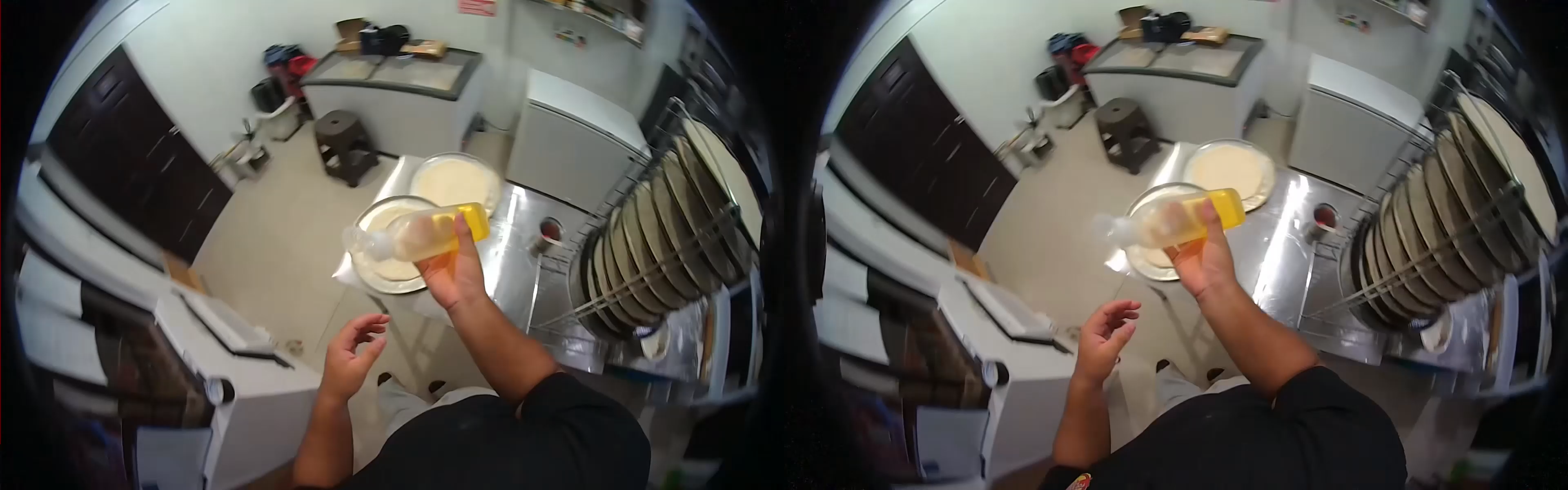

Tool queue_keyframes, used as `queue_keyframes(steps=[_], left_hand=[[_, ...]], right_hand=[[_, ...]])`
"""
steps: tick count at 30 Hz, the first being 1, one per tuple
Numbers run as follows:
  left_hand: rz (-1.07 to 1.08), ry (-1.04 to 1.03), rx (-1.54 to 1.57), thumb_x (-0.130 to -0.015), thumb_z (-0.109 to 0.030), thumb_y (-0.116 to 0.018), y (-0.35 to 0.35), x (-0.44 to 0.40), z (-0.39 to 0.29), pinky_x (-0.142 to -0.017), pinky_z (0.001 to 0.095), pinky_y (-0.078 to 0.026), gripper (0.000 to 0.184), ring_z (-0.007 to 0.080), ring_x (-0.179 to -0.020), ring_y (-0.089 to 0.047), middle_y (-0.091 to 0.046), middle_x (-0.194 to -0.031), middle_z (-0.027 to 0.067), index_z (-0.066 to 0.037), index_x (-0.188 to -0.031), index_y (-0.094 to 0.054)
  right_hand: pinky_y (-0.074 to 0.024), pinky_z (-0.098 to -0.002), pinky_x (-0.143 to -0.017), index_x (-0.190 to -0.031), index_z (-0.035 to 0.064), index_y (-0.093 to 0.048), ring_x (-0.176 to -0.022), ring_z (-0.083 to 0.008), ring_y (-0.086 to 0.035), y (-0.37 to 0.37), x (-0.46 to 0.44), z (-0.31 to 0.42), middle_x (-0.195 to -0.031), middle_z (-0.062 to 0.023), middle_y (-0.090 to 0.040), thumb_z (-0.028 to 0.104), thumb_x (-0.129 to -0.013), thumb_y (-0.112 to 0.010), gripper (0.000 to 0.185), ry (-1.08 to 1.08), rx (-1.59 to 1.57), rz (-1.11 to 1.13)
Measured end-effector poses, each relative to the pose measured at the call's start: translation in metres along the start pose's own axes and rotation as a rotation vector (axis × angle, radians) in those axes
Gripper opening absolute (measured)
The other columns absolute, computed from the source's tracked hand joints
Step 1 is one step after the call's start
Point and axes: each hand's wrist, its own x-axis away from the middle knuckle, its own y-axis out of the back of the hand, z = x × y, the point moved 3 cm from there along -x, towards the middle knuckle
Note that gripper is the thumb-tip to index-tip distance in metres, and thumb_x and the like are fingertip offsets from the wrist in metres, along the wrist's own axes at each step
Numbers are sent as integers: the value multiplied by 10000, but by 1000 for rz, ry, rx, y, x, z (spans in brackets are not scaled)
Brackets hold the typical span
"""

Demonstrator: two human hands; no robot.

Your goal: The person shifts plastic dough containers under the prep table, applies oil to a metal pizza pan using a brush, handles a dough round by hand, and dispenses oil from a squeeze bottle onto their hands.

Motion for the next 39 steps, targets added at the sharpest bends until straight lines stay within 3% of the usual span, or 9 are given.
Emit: queue_keyframes(steps=[6, 8, 12, 14, 19, 21, 25, 33, 39], left_hand=[[206, -17, -35, -918, -28, -652, 19, -104, 48, -890, 311, -508, 278, 175, -1012, -652, -699, -1146, 82, -27, -1196, -650], [253, -209, -199, -888, -33, -674, -3, -137, 27, -902, 319, -508, 307, 191, -1026, -651, -695, -1147, 89, -28, -1194, -655], [439, -475, -413, -854, -85, -706, -69, -198, -30, -958, 362, -493, 429, 221, -1135, -625, -672, -1211, 117, -42, -1270, -611], [542, -416, -404, -826, -122, -738, -117, -233, -41, -989, 398, -482, 570, 273, -1213, -589, -634, -1288, 140, -58, -1361, -552], [678, -313, -232, -793, -84, -781, -245, -294, -15, -1026, 426, -468, 678, 275, -1250, -567, -588, -1367, 131, -67, -1410, -504], [742, -77, 184, -771, -48, -795, -286, -317, 19, -1022, 421, -477, 638, 239, -1239, -571, -608, -1337, 105, -44, -1356, -540], [788, -330, 82, -800, -94, -817, -332, -357, 64, -988, 420, -514, 574, 240, -1182, -608, -646, -1265, 109, -23, -1300, -544], [890, -180, -6, -834, 11, -740, -364, -382, 97, -897, 367, -582, 467, 241, -1058, -671, -677, -1184, 143, -23, -1267, -570], [997, -267, -11, -843, 18, -716, -376, -402, 126, -862, 385, -597, 451, 273, -1037, -685, -680, -1162, 163, -41, -1267, -573]], right_hand=[[-547, -469, -954, -1259, 119, -564, -1071, -264, -651, 17, -15, 87, -1176, -62, -649, 395, -940, -696, 442, 695, -61, -303], [-551, -463, -945, -1257, 120, -565, -1050, -260, -657, 26, -24, 104, -1156, -50, -653, 370, -937, -707, 430, 794, -134, -333], [-551, -411, -934, -1235, 100, -567, -999, -223, -656, 43, -12, 148, -1088, -31, -649, 223, -893, -768, 416, 1000, 292, -390], [-544, -361, -926, -1230, 68, -569, -1009, -185, -649, 23, -10, 189, -1089, -39, -657, 98, -828, -812, 471, 1228, 972, -226], [-543, -323, -839, -1255, 37, -585, -975, -155, -654, -28, -7, 246, -1063, -91, -698, 67, -772, -824, 540, 974, 1507, -249], [-539, -331, -869, -1254, 24, -586, -1003, -175, -665, -27, -18, 264, -1089, -106, -706, 63, -736, -836, 576, 819, 1613, -218], [-527, -337, -907, -1239, -2, -575, -1018, -188, -657, 7, -39, 300, -1103, -89, -687, 7, -705, -835, 594, 892, 1601, -398], [-533, -362, -916, -1293, -16, -555, -1074, -266, -677, 47, -53, 316, -1168, -177, -691, 47, -677, -848, 685, 863, 1743, -873], [-549, -367, -891, -1256, 14, -594, -1037, -292, -700, 59, -56, 319, -1110, -176, -713, 107, -686, -859, 636, 893, 1776, -959]])
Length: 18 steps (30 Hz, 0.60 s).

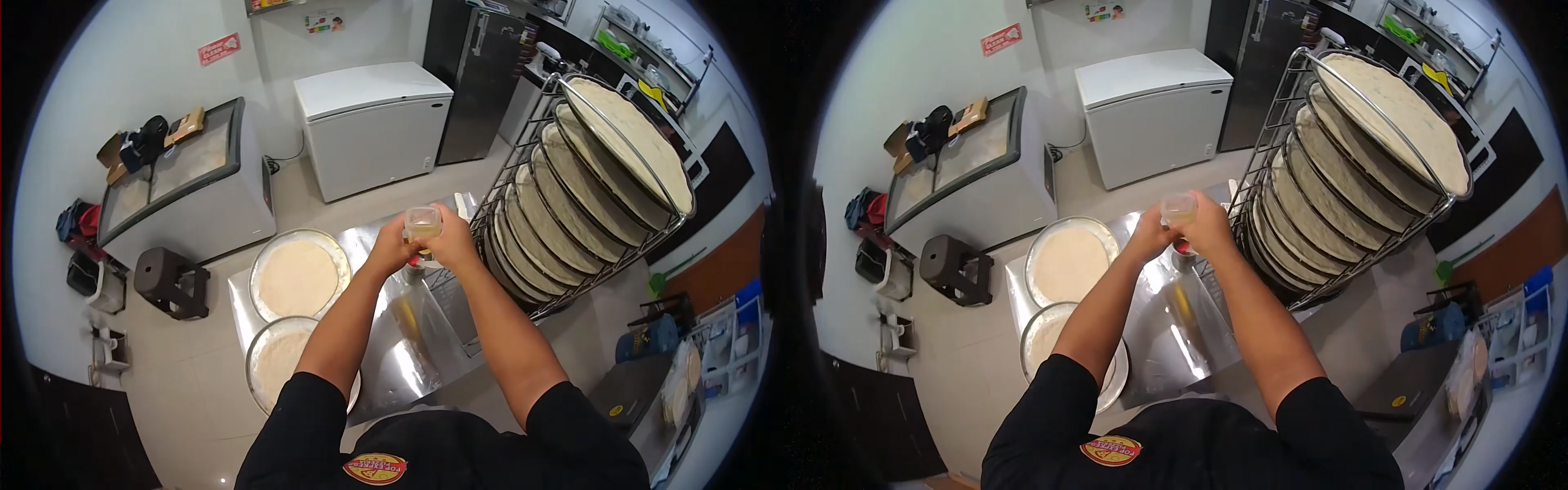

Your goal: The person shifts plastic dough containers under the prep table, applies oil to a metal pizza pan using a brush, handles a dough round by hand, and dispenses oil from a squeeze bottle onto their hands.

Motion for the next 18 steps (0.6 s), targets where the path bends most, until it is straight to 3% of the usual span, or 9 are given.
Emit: queue_keyframes(steps=[6, 11, 14, 18], left_hand=[[38, -59, -66, -814, -46, -751, 2, -8, 27, -835, 429, -557, 399, 371, -986, -684, -696, -1068, 197, -40, -1185, -604], [51, -90, -202, -828, -51, -738, 6, -19, 34, -897, 379, -560, 409, 274, -1041, -698, -716, -1100, 138, -77, -1223, -636], [9, -154, -165, -776, -98, -752, 4, -23, 37, -826, 462, -519, 328, 444, -981, -638, -682, -1014, 219, -48, -1073, -623], [40, -162, -255, -774, -114, -756, 11, -24, 31, -803, 472, -520, 306, 434, -959, -644, -686, -994, 209, -48, -1046, -632]], right_hand=[[-546, -351, -873, -1228, 5, -602, -998, -272, -707, -19, -3, -29, -1068, -169, -720, 86, -656, -897, 649, 17, 95, -87], [-549, -346, -844, -1185, 7, -612, -968, -243, -713, -25, -8, -33, -1019, -145, -728, 73, -665, -895, 596, 27, 94, -135], [-551, -348, -821, -1146, 9, -621, -933, -227, -713, -25, -8, -35, -995, -128, -732, 75, -672, -899, 553, 31, 112, -164], [-552, -346, -805, -1112, 10, -631, -904, -220, -709, -26, -7, -34, -986, -120, -733, 81, -673, -902, 521, 7, 71, -155]])
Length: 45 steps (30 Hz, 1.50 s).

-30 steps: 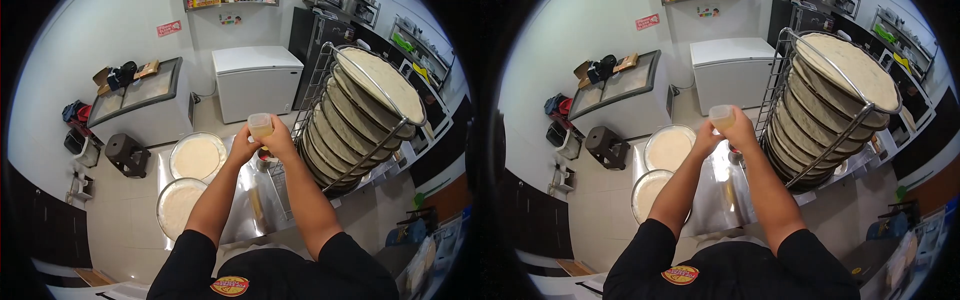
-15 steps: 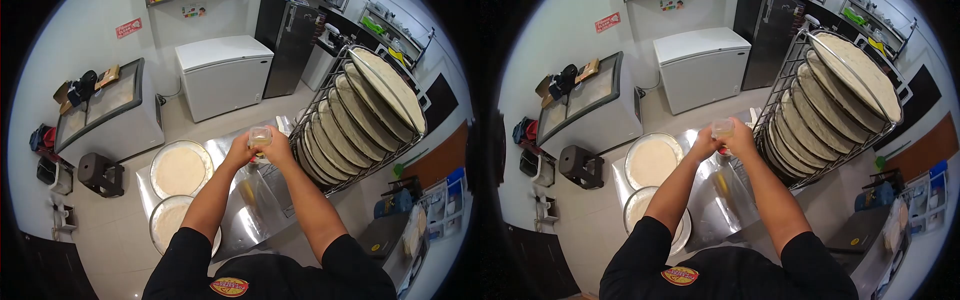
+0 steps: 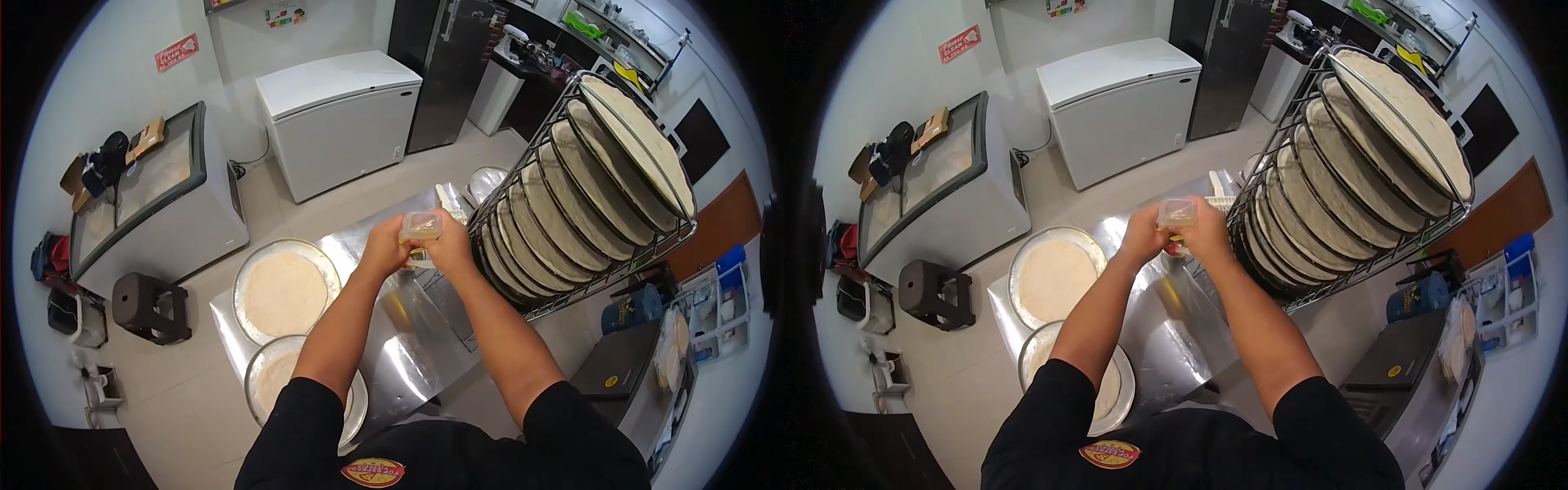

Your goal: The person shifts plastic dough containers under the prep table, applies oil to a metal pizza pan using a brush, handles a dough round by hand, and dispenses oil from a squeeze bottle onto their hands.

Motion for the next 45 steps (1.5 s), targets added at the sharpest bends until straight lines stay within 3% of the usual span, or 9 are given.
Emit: queue_keyframes(steps=[5, 8, 16, 21, 28, 33, 37, 40, 45], left_hand=[[-26, 0, -9, -768, -130, -762, 9, 0, -8, -775, 476, -522, 292, 424, -924, -651, -692, -960, 191, -63, -1026, -643], [17, 38, -72, -817, -158, -768, 9, 1, -8, -789, 388, -552, 335, 374, -936, -695, -722, -1006, 163, -119, -1141, -691], [-24, 14, -42, -753, -148, -787, 8, 1, -9, -777, 460, -532, 298, 400, -920, -665, -712, -962, 148, -100, -1029, -685], [-14, 11, -42, -761, -147, -790, 11, 1, -7, -784, 452, -538, 342, 404, -941, -663, -709, -1006, 165, -93, -1078, -675], [52, 72, 173, -835, -169, -777, 17, 10, -11, -777, 366, -574, 375, 299, -997, -706, -713, -1088, 161, -71, -1176, -655], [13, 100, 225, -777, -114, -781, 16, 12, -19, -767, 432, -544, 392, 406, -933, -667, -701, -1046, 188, -76, -1144, -648], [8, 28, -20, -777, -121, -798, 12, 20, -4, -751, 424, -545, 401, 376, -926, -685, -714, -1013, 162, -92, -1150, -657], [-62, 47, -25, -790, -169, -815, 12, 23, -13, -745, 366, -572, 381, 266, -892, -722, -738, -985, 124, -90, -1139, -685], [48, 194, 20, -776, -201, -830, 16, 29, -18, -821, 370, -560, 482, 288, -977, -711, -727, -1064, 138, -93, -1213, -659]], right_hand=[[-553, -343, -790, -1094, 22, -643, -870, -214, -706, -4, -2, -3, -956, -107, -736, 88, -673, -906, 501, -14, -28, -20], [-553, -345, -779, -1091, 32, -650, -857, -220, -711, -2, -1, -2, -932, -106, -736, 105, -668, -909, 501, 2, -3, -15], [-559, -383, -807, -1108, 28, -654, -930, -311, -720, 3, -3, 9, -978, -170, -729, 98, -660, -893, 512, -64, 50, 21], [-552, -363, -797, -1107, 20, -642, -901, -269, -722, 1, 0, 17, -955, -138, -732, 86, -685, -881, 490, -47, 1, 1], [-550, -397, -853, -1157, 14, -609, -994, -338, -698, 2, 9, 30, -1045, -184, -709, 76, -679, -860, 543, -2, -10, -44], [-547, -401, -860, -1151, 11, -605, -1009, -341, -693, 5, 13, 33, -1053, -192, -702, 72, -679, -859, 539, -8, -69, -38], [-545, -401, -859, -1154, 8, -604, -1013, -349, -691, 2, 15, 25, -1050, -202, -699, 73, -675, -863, 548, -19, 3, 57], [-549, -404, -840, -1154, 9, -604, -990, -365, -694, 2, 14, 29, -1031, -202, -701, 70, -675, -863, 548, 47, 87, 63], [-556, -393, -839, -1163, 4, -604, -993, -354, -701, 10, 26, 38, -1023, -207, -702, 76, -683, -865, 551, -4, 71, 96]])
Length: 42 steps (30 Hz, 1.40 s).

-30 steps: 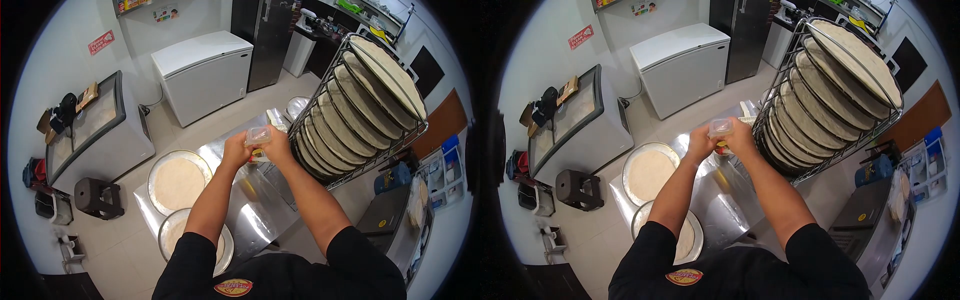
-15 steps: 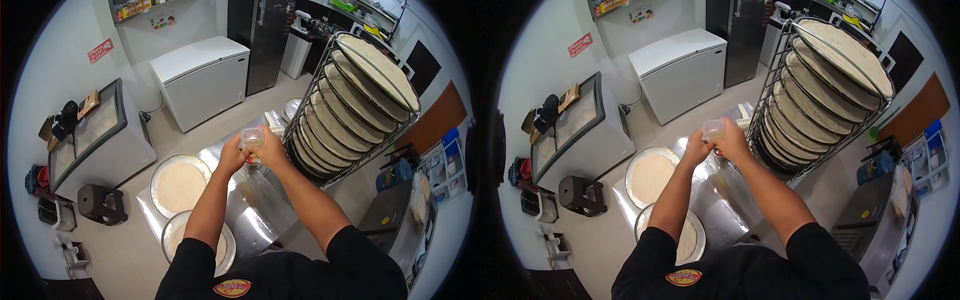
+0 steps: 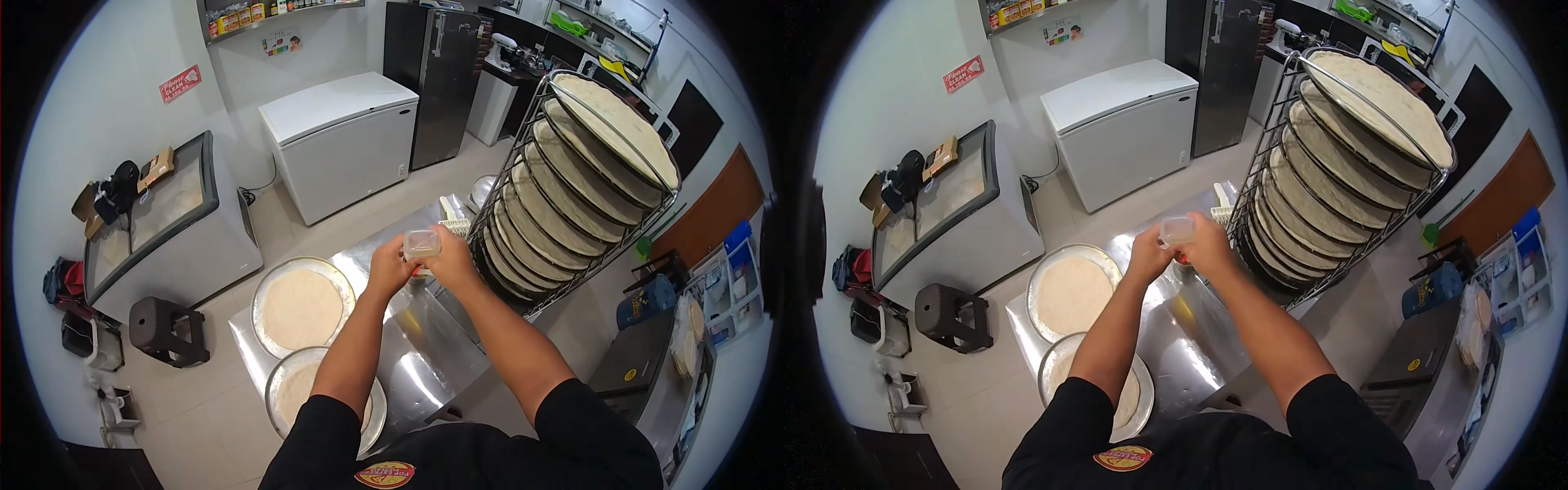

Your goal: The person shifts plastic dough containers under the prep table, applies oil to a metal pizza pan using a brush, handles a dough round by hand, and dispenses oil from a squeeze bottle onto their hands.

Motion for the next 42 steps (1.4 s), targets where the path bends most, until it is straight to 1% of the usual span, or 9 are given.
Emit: queue_keyframes(steps=[4, 7, 12, 15, 18, 22, 27, 31, 42], left_hand=[[-54, -182, 30, -755, -231, -853, 6, 3, -8, -908, 364, -535, 620, 311, -1071, -680, -703, -1163, 149, -74, -1301, -605], [71, -156, 29, -731, -266, -876, 7, 9, -16, -982, 375, -506, 740, 335, -1133, -645, -676, -1227, 155, -57, -1361, -549], [65, -281, -91, -768, -212, -856, -6, 8, 5, -973, 366, -513, 701, 288, -1091, -667, -684, -1211, 151, -33, -1370, -545], [352, 140, 597, -812, -99, -809, -4, 24, -13, -950, 335, -526, 627, 215, -1059, -675, -689, -1194, 132, -4, -1371, -541], [321, 278, 751, -821, 50, -744, 4, 68, -49, -876, 272, -551, 521, 127, -965, -673, -696, -1128, 79, 13, -1313, -579], [457, 376, 809, -812, 60, -751, -17, 133, -95, -857, 278, -558, 510, 134, -968, -673, -703, -1107, 87, 23, -1294, -588], [659, 395, 652, -834, 55, -745, -93, 170, -159, -850, 276, -554, 474, 130, -978, -671, -703, -1107, 96, 27, -1282, -592], [769, 330, 703, -848, 44, -745, -172, 179, -223, -848, 266, -542, 452, 117, -981, -667, -703, -1108, 82, 22, -1274, -597], [1152, 206, 924, -894, 24, -661, -433, 231, -387, -866, 265, -507, 467, 100, -945, -618, -676, -1131, 41, -10, -1352, -573]], right_hand=[[-561, -371, -850, -1190, -17, -584, -997, -310, -710, 9, 19, 2, -1048, -210, -698, 67, -705, -862, 565, 3, -142, -173], [-540, -320, -879, -1192, -2, -565, -987, -165, -668, 25, 34, 25, -1077, -105, -690, 67, -733, -881, 562, 44, -266, -306], [-524, -322, -920, -1243, 5, -530, -1049, -164, -643, 41, 60, 41, -1138, -93, -652, 34, -743, -869, 605, 90, -486, -298], [-513, -329, -944, -1279, 2, -499, -1082, -163, -624, 61, 81, 52, -1166, -81, -629, 36, -740, -876, 659, 160, -465, -272], [-512, -333, -947, -1282, 5, -495, -1081, -164, -623, 77, 119, 56, -1166, -86, -629, 43, -735, -884, 672, 154, -447, -245], [-511, -336, -953, -1290, 10, -489, -1079, -168, -622, 128, 171, 68, -1167, -87, -627, 48, -733, -887, 686, 127, -351, -175], [-495, -336, -987, -1336, 17, -451, -1127, -173, -602, 186, 228, 47, -1208, -91, -606, 53, -749, -875, 725, -46, -392, -72], [-473, -345, -1020, -1363, 27, -422, -1186, -171, -570, 270, 274, 26, -1262, -93, -576, 17, -761, -848, 738, 10, -453, -203], [-497, -357, -988, -1354, 45, -412, -1158, -180, -589, 493, 453, -76, -1232, -80, -576, -12, -835, -759, 626, 42, -691, -834]])
